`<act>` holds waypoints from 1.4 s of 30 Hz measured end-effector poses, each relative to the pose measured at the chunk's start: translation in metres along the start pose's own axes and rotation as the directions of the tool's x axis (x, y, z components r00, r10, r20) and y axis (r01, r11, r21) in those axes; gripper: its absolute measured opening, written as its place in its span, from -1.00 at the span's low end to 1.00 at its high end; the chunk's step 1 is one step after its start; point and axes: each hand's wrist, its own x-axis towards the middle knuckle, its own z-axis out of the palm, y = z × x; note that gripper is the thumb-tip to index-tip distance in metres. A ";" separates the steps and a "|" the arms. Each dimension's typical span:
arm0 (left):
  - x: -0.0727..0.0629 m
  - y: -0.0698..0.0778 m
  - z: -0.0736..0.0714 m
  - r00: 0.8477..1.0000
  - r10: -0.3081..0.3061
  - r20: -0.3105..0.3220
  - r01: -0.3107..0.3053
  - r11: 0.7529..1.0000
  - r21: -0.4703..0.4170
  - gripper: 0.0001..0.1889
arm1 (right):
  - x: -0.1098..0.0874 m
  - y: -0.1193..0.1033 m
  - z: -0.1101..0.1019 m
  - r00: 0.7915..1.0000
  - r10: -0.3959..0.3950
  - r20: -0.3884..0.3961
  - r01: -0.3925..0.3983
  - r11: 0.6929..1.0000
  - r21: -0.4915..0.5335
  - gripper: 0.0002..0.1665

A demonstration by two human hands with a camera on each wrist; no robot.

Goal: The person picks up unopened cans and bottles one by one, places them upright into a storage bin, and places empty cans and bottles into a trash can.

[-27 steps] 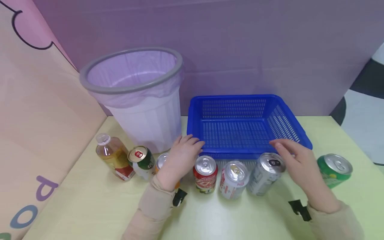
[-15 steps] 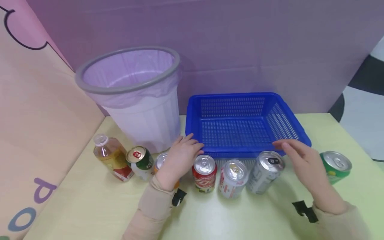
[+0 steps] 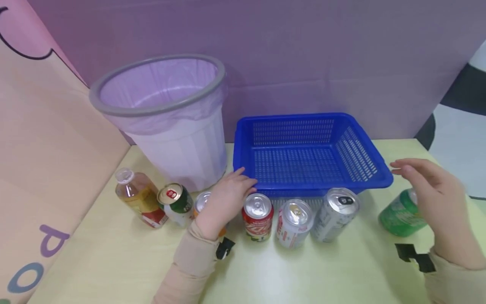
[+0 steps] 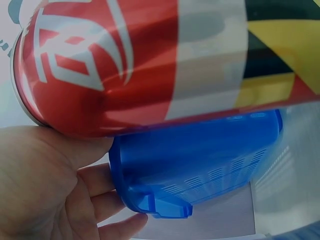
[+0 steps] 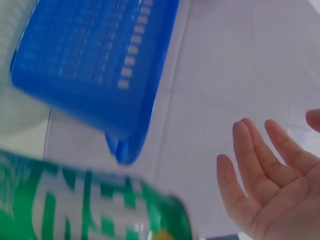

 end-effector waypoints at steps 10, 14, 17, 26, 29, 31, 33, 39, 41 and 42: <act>0.000 0.001 -0.001 1.000 -0.012 0.006 0.012 1.000 0.002 -0.71 | 0.010 0.022 -0.019 0.982 0.191 0.005 -0.182 0.945 -0.273 -0.46; 0.000 0.000 0.000 1.000 -0.009 0.000 0.009 1.000 -0.007 -0.71 | 0.012 0.026 -0.024 0.968 0.230 0.104 -0.181 0.919 -0.351 -0.39; 0.000 0.000 0.001 1.000 -0.005 -0.007 0.005 1.000 -0.007 -0.71 | 0.014 0.030 -0.028 0.952 0.242 0.187 -0.149 0.901 -0.407 -0.35; -0.001 0.001 0.000 1.000 -0.011 0.007 0.011 1.000 0.005 -0.70 | 0.020 0.043 -0.032 0.891 0.239 0.387 0.012 0.838 -0.545 -0.23; -0.001 0.001 -0.001 1.000 -0.013 0.009 0.013 1.000 0.007 -0.69 | 0.021 0.045 -0.033 0.873 0.242 0.423 0.044 0.826 -0.563 -0.18; -0.001 0.001 -0.002 1.000 -0.014 0.010 0.014 1.000 0.005 -0.69 | 0.020 0.047 -0.032 0.872 0.239 0.427 0.058 0.816 -0.576 -0.14; -0.001 0.001 -0.002 1.000 -0.015 0.011 0.015 1.000 0.002 -0.69 | 0.020 0.049 -0.032 0.867 0.247 0.433 0.063 0.807 -0.587 -0.10; -0.001 0.001 -0.001 1.000 -0.018 0.016 0.018 1.000 0.005 -0.69 | 0.021 0.053 -0.032 0.848 0.271 0.456 0.068 0.798 -0.599 0.00; -0.001 0.001 -0.001 1.000 -0.020 0.016 0.020 1.000 0.006 -0.69 | 0.020 0.053 -0.032 0.846 0.265 0.462 0.077 0.797 -0.599 0.00; -0.001 0.001 -0.001 1.000 -0.021 0.017 0.021 1.000 0.006 -0.69 | 0.020 0.052 -0.032 0.845 0.264 0.464 0.081 0.797 -0.599 0.01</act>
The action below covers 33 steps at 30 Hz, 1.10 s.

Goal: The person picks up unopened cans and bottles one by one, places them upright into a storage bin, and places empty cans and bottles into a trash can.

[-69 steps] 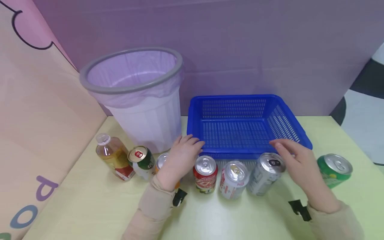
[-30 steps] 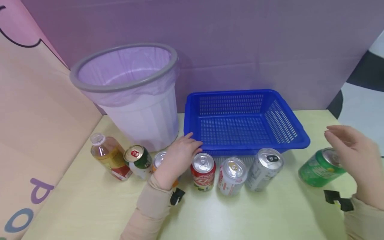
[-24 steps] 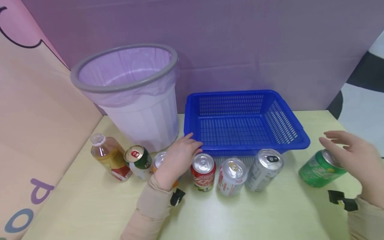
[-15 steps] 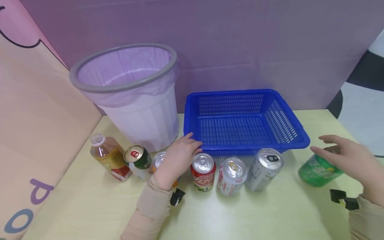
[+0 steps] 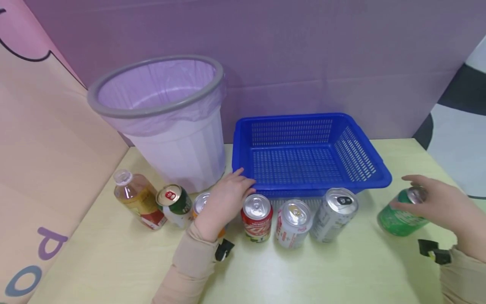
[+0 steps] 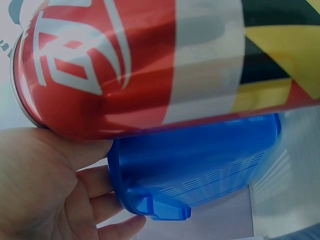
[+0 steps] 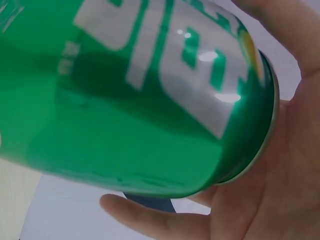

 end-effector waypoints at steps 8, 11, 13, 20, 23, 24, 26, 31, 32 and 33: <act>0.000 0.000 0.000 1.000 -0.006 0.004 0.006 1.000 0.001 -0.68 | 0.000 0.001 -0.001 0.998 0.008 0.059 -0.008 1.000 0.010 0.04; 0.000 0.000 0.000 1.000 -0.006 0.003 0.006 1.000 0.008 -0.69 | 0.000 0.002 -0.001 0.997 0.010 0.079 -0.010 1.000 0.011 0.05; 0.000 0.001 0.000 1.000 -0.007 0.007 0.007 1.000 0.007 -0.69 | 0.000 0.002 -0.001 0.996 0.009 0.088 -0.010 1.000 0.008 0.06; 0.000 0.001 -0.001 1.000 -0.008 0.012 0.008 1.000 -0.004 -0.69 | 0.002 0.004 0.001 0.995 0.003 0.099 -0.006 1.000 0.025 -0.01; 0.001 0.001 -0.001 1.000 -0.007 0.011 0.007 1.000 -0.006 -0.69 | 0.003 0.006 0.002 0.995 0.000 0.104 -0.003 0.999 0.036 -0.05; 0.001 0.001 -0.001 1.000 -0.007 0.011 0.007 1.000 -0.008 -0.69 | 0.003 0.006 0.002 0.994 0.000 0.106 -0.003 0.999 0.034 -0.05; 0.001 0.001 -0.001 1.000 -0.007 0.012 0.007 1.000 -0.013 -0.69 | 0.003 0.006 0.002 0.993 0.004 0.115 -0.008 0.999 0.032 -0.05; 0.000 0.000 -0.001 1.000 0.005 0.000 -0.005 1.000 -0.010 -0.69 | 0.005 0.004 0.002 0.992 0.019 0.128 -0.021 1.000 0.019 -0.04; 0.000 0.000 -0.001 1.000 0.008 -0.003 -0.008 1.000 -0.009 -0.70 | 0.005 0.003 0.002 0.991 0.022 0.130 -0.024 1.000 0.018 -0.04; 0.000 0.000 0.000 1.000 0.010 -0.006 -0.010 1.000 -0.009 -0.70 | 0.005 0.002 0.002 0.991 0.024 0.129 -0.026 0.999 0.018 -0.04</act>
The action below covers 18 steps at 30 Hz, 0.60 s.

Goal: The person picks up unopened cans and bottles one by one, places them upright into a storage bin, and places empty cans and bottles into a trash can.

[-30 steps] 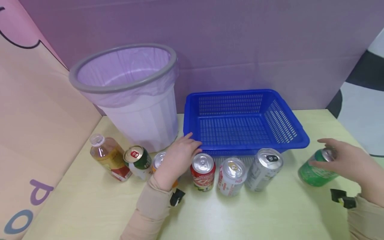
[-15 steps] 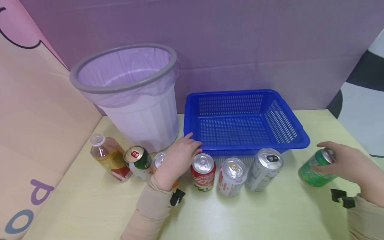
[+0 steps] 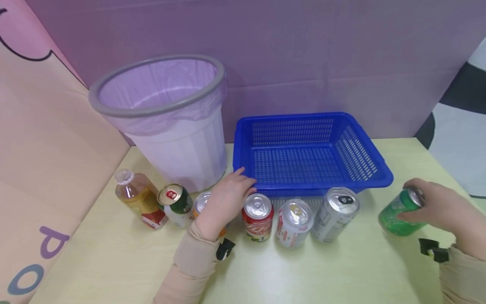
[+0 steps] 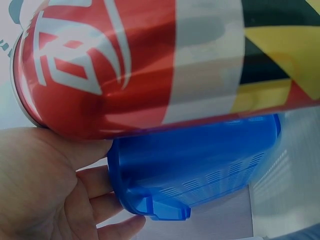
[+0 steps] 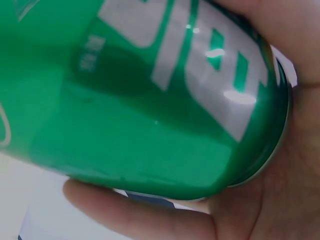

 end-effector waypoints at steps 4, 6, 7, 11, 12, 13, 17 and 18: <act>0.000 0.000 0.001 1.000 0.005 -0.006 -0.005 1.000 -0.014 -0.70 | 0.000 0.000 0.000 1.000 0.012 0.001 -0.012 1.000 0.004 -0.03; 0.000 0.000 0.000 1.000 0.004 -0.004 -0.004 1.000 -0.019 -0.70 | 0.000 0.002 0.001 1.000 0.017 -0.002 -0.017 1.000 0.011 -0.03; 0.000 0.000 0.001 1.000 0.004 -0.003 -0.004 1.000 -0.020 -0.70 | 0.000 0.004 0.002 1.000 0.018 -0.004 -0.018 1.000 0.012 -0.03; 0.000 0.000 0.002 1.000 -0.001 0.004 0.001 1.000 -0.021 -0.70 | 0.000 0.005 0.003 1.000 0.013 -0.018 -0.013 1.000 0.016 -0.02; 0.000 0.000 0.002 1.000 -0.002 0.003 0.002 1.000 -0.022 -0.70 | -0.001 0.005 0.003 1.000 0.009 -0.023 -0.009 1.000 0.015 -0.02; 0.000 0.000 0.002 1.000 -0.004 0.004 0.004 1.000 -0.023 -0.70 | -0.001 0.004 0.003 1.000 0.005 -0.026 -0.005 1.000 0.015 -0.01; 0.000 0.000 0.001 1.000 -0.007 0.001 0.007 1.000 -0.027 -0.69 | -0.001 0.004 0.002 0.999 0.001 -0.034 0.000 1.000 0.022 0.01; 0.000 0.000 0.000 1.000 -0.007 0.001 0.008 1.000 -0.027 -0.69 | -0.001 0.004 0.002 0.999 0.001 -0.035 0.000 1.000 0.024 0.02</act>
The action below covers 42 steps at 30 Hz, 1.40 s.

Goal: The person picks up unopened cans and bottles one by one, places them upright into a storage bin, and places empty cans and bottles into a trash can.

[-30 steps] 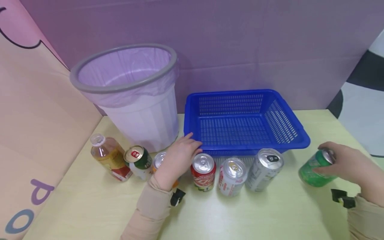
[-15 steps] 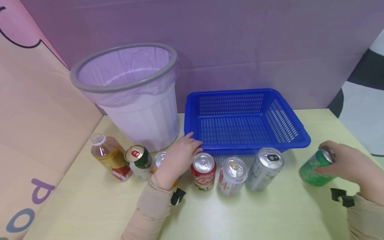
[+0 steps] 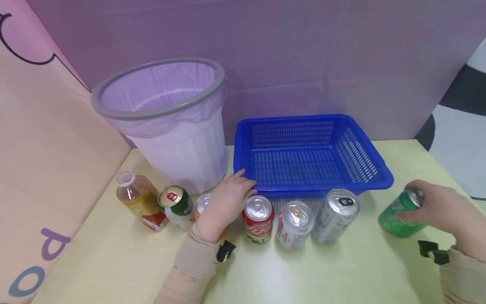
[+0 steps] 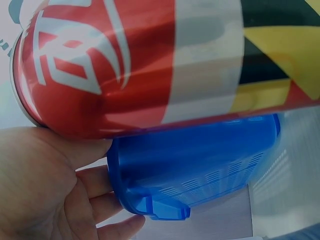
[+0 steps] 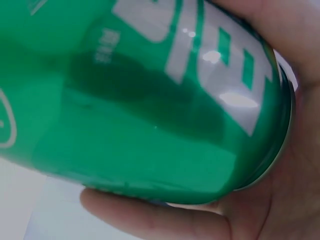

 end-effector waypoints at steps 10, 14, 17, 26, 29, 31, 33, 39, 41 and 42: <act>0.001 0.000 0.001 1.000 -0.004 0.012 0.004 1.000 -0.001 -0.69 | -0.003 -0.004 -0.001 0.998 0.002 -0.061 -0.001 1.000 0.013 -0.03; 0.001 0.000 0.000 1.000 -0.008 0.016 0.008 1.000 0.009 -0.68 | -0.004 -0.007 -0.003 0.994 -0.012 -0.113 0.013 1.000 0.005 -0.04; 0.001 0.000 0.000 1.000 -0.009 0.014 0.008 1.000 0.016 -0.69 | -0.005 -0.010 -0.004 0.990 -0.014 -0.140 0.013 1.000 -0.005 -0.03; 0.000 -0.001 0.001 1.000 -0.006 0.010 0.005 1.000 0.020 -0.69 | -0.012 -0.016 -0.005 0.967 0.026 -0.252 -0.020 0.999 0.025 -0.04; 0.000 -0.001 0.001 1.000 -0.009 0.011 0.009 1.000 0.016 -0.69 | -0.016 -0.021 -0.007 0.958 0.047 -0.284 -0.030 0.998 0.063 -0.04; 0.000 -0.001 0.001 1.000 -0.010 0.011 0.010 1.000 0.015 -0.69 | -0.019 -0.025 -0.009 0.950 0.051 -0.308 -0.025 0.996 0.087 -0.05; 0.000 -0.001 0.001 1.000 -0.011 0.012 0.011 1.000 0.015 -0.69 | -0.021 -0.028 -0.010 0.944 0.049 -0.326 -0.013 0.994 0.110 -0.06; 0.000 -0.001 0.000 1.000 -0.014 0.016 0.014 1.000 0.011 -0.69 | -0.027 -0.036 -0.012 0.935 0.060 -0.348 0.013 0.979 0.204 0.03; 0.000 -0.001 0.000 1.000 -0.016 0.017 0.015 1.000 0.008 -0.69 | -0.029 -0.037 -0.012 0.926 0.065 -0.373 0.018 0.977 0.214 0.07; 0.000 -0.001 0.000 1.000 -0.016 0.017 0.016 1.000 0.007 -0.69 | -0.030 -0.038 -0.011 0.919 0.067 -0.388 0.021 0.976 0.219 0.08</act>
